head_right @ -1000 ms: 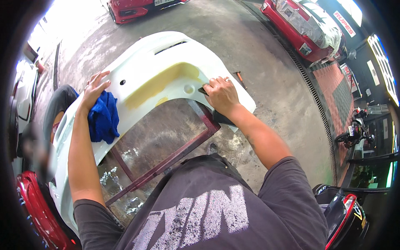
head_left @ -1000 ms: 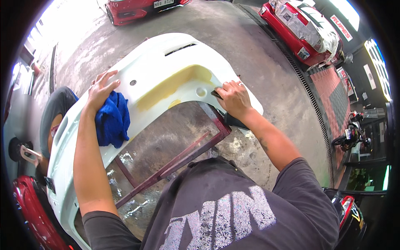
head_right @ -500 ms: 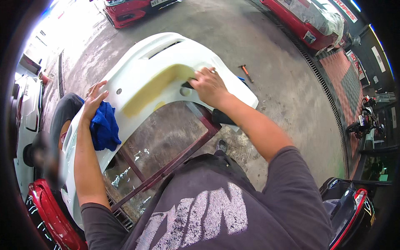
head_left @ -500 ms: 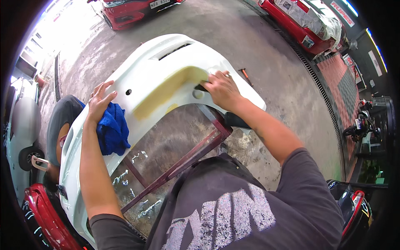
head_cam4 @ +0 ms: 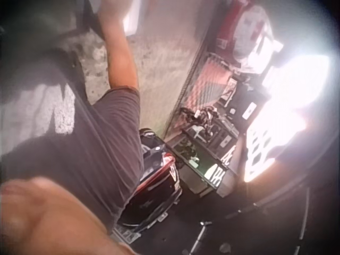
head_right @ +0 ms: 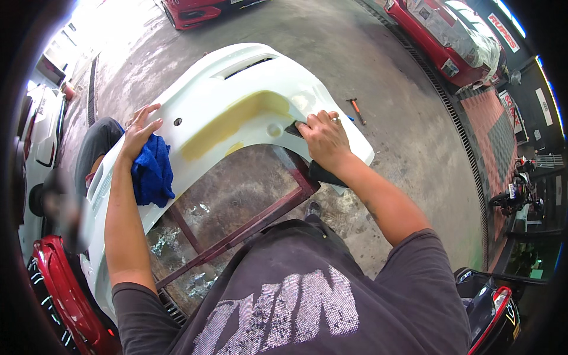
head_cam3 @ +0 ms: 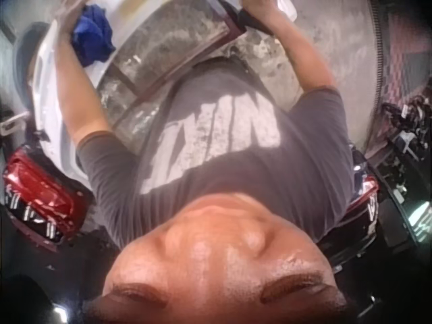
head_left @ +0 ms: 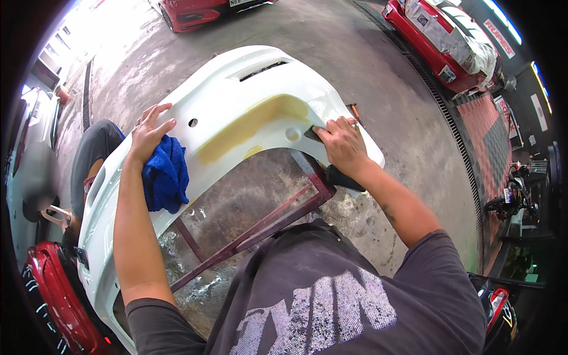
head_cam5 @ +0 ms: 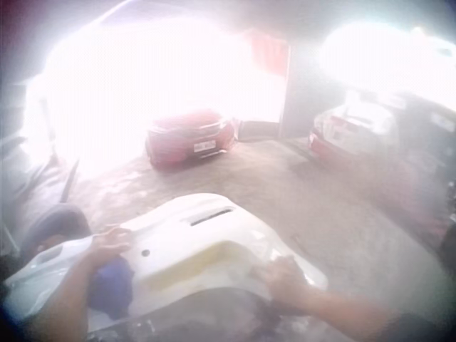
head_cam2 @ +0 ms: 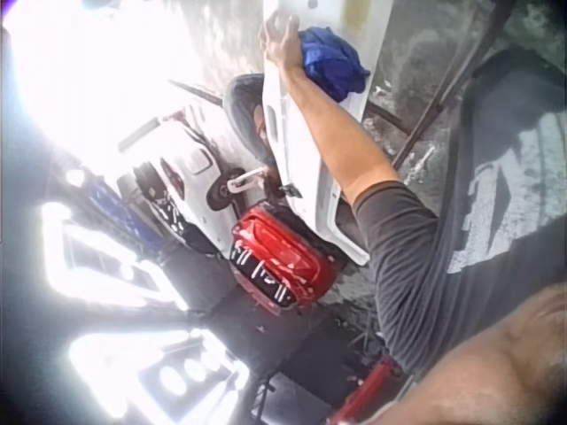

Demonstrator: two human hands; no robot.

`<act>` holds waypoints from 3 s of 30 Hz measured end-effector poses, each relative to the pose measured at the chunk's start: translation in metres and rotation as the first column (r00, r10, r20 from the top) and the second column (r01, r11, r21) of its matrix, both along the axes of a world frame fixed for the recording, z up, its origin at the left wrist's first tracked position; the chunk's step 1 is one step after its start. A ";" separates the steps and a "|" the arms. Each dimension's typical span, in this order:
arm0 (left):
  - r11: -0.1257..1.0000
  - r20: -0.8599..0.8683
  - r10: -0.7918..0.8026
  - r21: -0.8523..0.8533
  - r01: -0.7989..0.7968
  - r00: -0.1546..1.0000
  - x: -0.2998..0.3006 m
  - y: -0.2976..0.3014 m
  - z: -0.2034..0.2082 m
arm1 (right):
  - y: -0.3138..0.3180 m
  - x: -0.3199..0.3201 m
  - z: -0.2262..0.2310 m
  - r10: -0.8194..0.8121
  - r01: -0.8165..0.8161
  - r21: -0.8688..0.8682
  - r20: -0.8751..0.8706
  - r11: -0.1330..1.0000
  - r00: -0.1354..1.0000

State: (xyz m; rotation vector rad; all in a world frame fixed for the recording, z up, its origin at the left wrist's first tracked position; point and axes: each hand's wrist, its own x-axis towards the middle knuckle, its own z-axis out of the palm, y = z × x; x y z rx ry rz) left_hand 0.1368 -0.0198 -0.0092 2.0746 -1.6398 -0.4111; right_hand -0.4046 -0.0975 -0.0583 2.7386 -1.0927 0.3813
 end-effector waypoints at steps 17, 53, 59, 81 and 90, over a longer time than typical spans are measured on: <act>1.000 0.043 0.029 0.005 -0.029 0.999 -0.001 0.007 0.002 | -0.023 0.062 -0.002 0.052 -0.057 -0.087 -0.052 0.995 0.997; 1.000 0.011 0.019 0.010 -0.019 1.000 0.000 0.003 0.000 | 0.000 0.024 0.014 -0.041 0.038 -0.021 -0.174 0.999 0.984; 0.999 0.007 0.032 0.017 -0.032 0.999 0.000 0.003 0.000 | 0.001 0.022 0.007 -0.031 0.019 -0.088 -0.132 0.996 0.991; 0.998 -0.009 0.056 0.023 -0.055 0.998 -0.001 0.007 0.001 | -0.028 0.048 -0.007 0.077 -0.082 -0.071 -0.073 0.994 0.994; 0.998 -0.016 0.054 0.014 -0.053 0.998 0.008 0.004 -0.007 | -0.027 0.067 0.000 0.096 -0.104 -0.081 -0.105 0.991 0.990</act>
